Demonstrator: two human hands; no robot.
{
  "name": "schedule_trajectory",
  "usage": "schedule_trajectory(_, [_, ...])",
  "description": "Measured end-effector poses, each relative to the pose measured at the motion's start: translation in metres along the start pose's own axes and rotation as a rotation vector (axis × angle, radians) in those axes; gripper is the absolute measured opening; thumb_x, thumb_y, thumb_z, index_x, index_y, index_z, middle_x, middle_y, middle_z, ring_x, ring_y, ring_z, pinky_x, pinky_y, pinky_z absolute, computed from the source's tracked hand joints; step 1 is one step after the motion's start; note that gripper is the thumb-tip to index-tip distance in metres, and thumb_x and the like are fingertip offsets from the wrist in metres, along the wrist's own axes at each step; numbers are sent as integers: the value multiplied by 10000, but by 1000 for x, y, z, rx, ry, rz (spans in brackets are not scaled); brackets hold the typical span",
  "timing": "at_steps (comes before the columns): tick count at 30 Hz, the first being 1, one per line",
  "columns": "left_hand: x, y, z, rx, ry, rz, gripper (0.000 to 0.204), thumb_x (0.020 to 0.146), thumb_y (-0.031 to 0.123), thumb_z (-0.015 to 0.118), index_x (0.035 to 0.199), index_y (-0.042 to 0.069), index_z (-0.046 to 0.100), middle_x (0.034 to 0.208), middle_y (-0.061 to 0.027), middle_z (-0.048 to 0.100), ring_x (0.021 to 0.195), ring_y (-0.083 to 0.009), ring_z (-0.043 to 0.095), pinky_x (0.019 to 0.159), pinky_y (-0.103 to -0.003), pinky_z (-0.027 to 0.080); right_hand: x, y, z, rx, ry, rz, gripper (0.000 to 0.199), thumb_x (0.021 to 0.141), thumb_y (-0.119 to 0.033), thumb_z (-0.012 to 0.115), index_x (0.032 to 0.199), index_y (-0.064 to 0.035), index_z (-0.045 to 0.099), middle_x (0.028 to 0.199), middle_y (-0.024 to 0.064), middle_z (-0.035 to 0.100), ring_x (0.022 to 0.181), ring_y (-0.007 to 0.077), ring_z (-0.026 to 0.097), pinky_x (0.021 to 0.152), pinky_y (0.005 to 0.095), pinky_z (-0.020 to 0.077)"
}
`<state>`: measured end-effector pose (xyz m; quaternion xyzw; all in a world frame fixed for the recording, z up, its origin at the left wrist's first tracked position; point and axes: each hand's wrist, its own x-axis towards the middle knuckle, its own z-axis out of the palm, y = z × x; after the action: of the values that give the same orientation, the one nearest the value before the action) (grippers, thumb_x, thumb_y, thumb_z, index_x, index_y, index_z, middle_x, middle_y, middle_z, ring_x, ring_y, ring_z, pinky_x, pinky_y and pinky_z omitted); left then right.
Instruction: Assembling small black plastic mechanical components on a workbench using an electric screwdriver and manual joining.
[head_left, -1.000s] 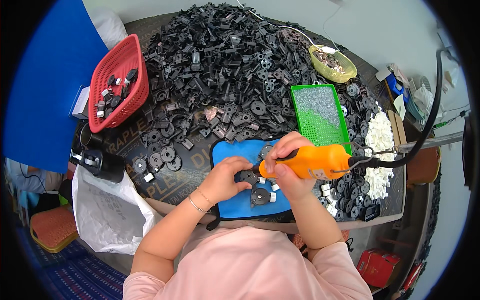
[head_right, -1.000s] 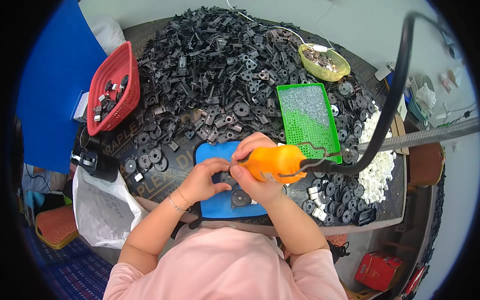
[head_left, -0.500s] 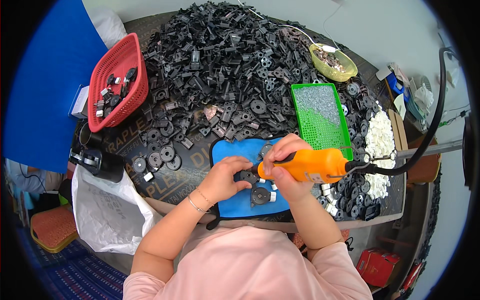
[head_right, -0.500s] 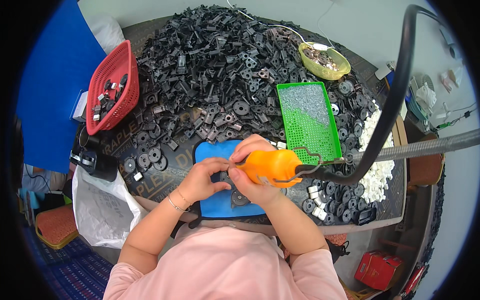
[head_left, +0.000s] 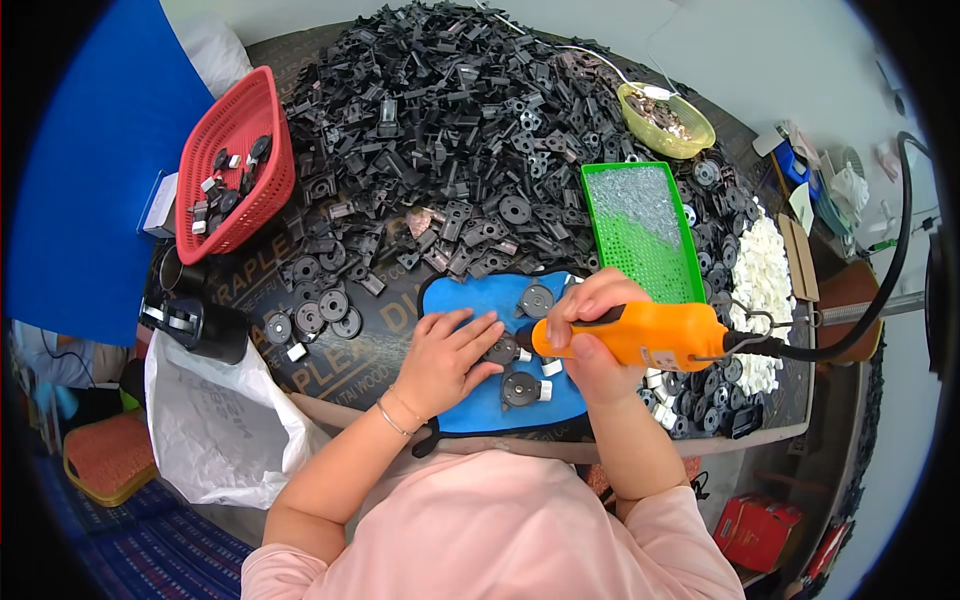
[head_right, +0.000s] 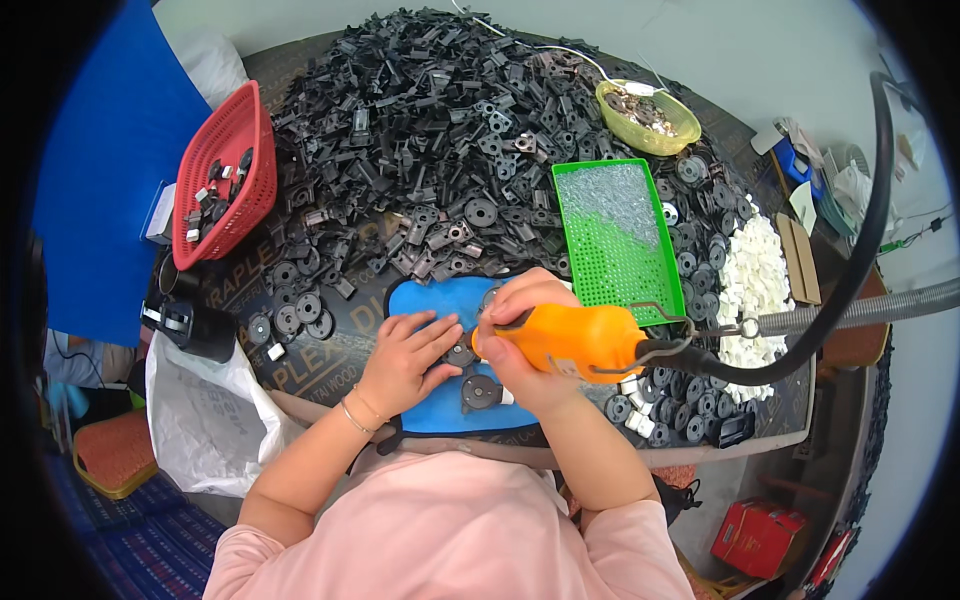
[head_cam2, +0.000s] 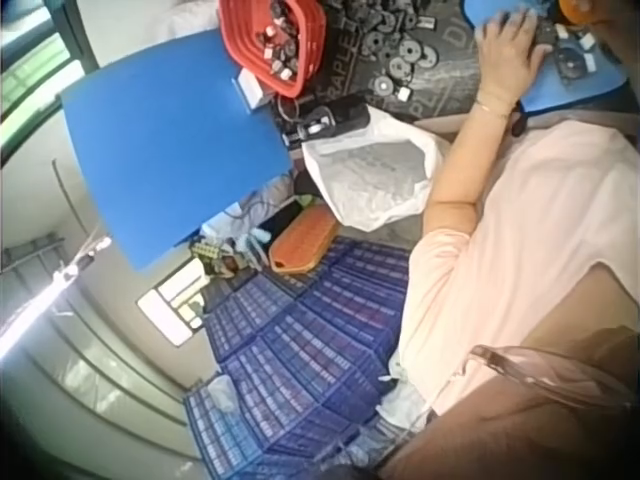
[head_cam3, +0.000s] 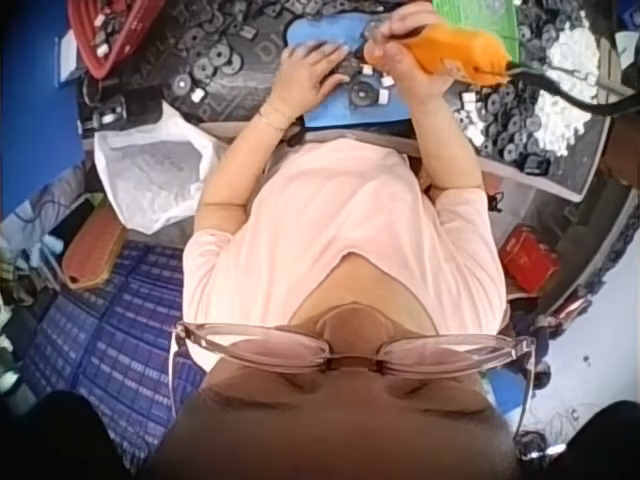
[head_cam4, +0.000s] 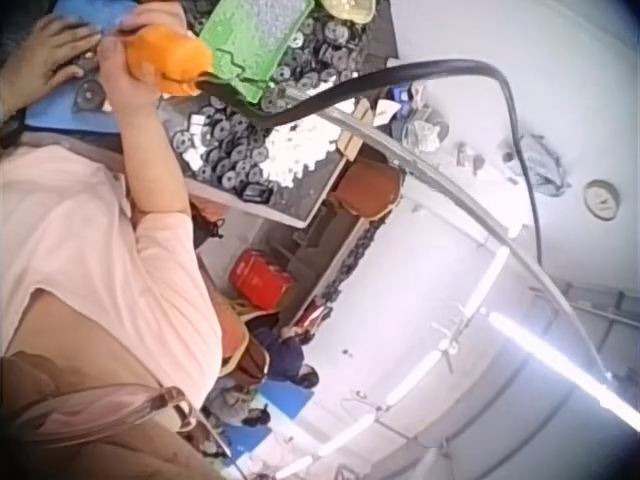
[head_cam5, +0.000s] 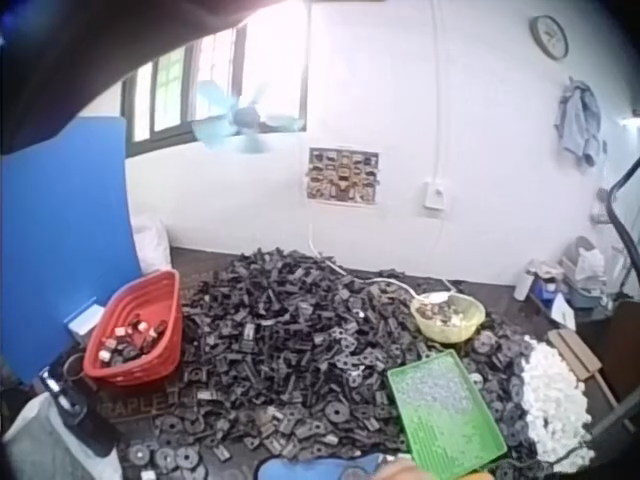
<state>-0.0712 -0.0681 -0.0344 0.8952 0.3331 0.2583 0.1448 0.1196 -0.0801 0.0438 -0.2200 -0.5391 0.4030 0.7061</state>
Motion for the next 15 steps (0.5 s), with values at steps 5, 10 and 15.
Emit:
schedule_trajectory(5, [-1,2,1,33,3,-8,528,759,334,711,1230,131,585,1285,-27,566,1143,-268,507,949,-416,370,-1,-2,-2,-54,7,-29,220,753,-5,681,911,-14,528,903,119,511,723,150,557,631,259,510])
schedule_trajectory(10, [4,6,-1,-432,126,-235,408,751,225,738,1129,118,631,1263,-43,576,1184,-273,491,988,-424,343,1,-8,1,7,-4,-37,223,767,-1,665,927,-13,510,908,117,500,675,160,566,609,264,506])
schedule_trajectory(15, [11,6,3,-454,106,-261,217,728,142,741,937,125,683,1188,-26,620,1168,-256,509,995,-403,320,6,-11,4,124,-21,-70,224,797,-16,656,950,-10,493,909,112,484,631,167,570,577,262,498])
